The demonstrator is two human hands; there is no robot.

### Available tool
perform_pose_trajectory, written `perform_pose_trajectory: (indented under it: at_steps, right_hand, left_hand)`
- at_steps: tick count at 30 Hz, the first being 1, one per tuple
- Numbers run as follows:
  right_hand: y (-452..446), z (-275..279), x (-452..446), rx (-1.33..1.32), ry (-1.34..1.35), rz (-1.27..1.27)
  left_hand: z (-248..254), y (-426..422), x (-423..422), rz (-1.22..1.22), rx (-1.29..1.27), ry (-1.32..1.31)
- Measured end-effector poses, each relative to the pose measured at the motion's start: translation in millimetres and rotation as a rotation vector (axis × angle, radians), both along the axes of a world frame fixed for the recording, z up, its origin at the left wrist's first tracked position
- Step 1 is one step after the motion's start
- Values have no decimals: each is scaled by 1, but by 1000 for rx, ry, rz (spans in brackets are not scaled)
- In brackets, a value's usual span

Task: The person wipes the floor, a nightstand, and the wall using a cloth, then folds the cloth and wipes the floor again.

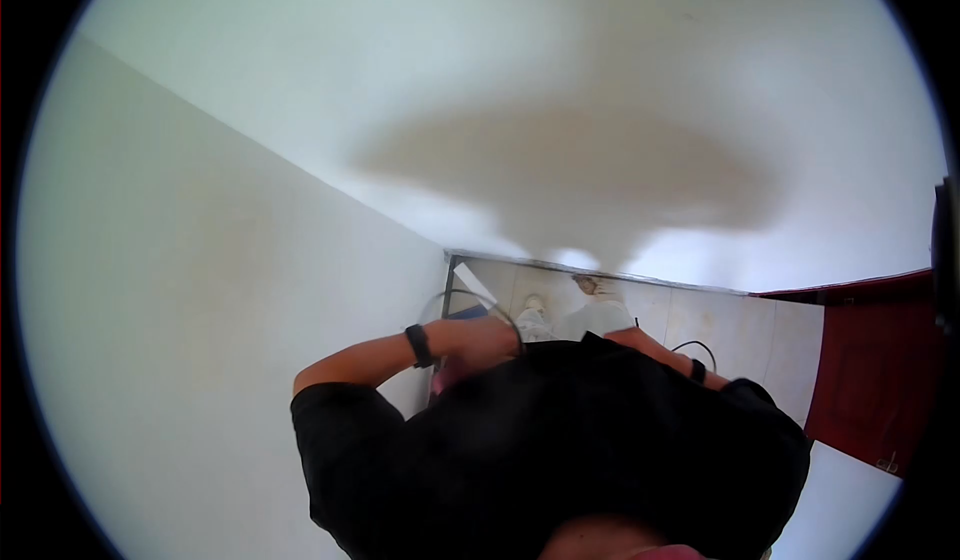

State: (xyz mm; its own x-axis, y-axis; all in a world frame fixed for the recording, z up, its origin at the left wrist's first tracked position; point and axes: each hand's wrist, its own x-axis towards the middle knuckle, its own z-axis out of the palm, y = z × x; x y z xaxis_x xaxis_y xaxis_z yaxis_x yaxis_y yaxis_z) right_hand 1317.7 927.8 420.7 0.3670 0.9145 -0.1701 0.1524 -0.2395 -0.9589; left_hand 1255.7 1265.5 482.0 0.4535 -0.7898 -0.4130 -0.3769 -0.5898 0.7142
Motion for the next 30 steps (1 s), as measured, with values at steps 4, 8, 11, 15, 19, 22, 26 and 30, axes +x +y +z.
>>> perform_pose_trajectory:
  at_steps: [4,8,11,15,19,22,26,30]
  right_hand:
    - [-34,20,-8,-47,-36,-161]
    - [-24,-9,17,-124,-78,-42]
    - [-9,-13,22,-149,-151,13]
    - [-10,-8,42,-190,-60,-73]
    - [6,-12,63,-126,-178,-165]
    - [10,-48,76,-278,-153,-110]
    - [6,-104,69,-321,-118,12]
    - [14,-99,71,-489,-53,174]
  left_hand:
    - [-13,-36,42,-75,14,171]
    - [-42,-35,45,-28,69,195]
    - [-69,-22,35,115,-1,290]
    - [-71,-13,41,167,-95,297]
    - [-61,-9,49,249,-57,293]
    - [-99,2,45,395,-167,386]
    - [-198,12,34,392,-229,431]
    - [-115,8,32,417,-84,428]
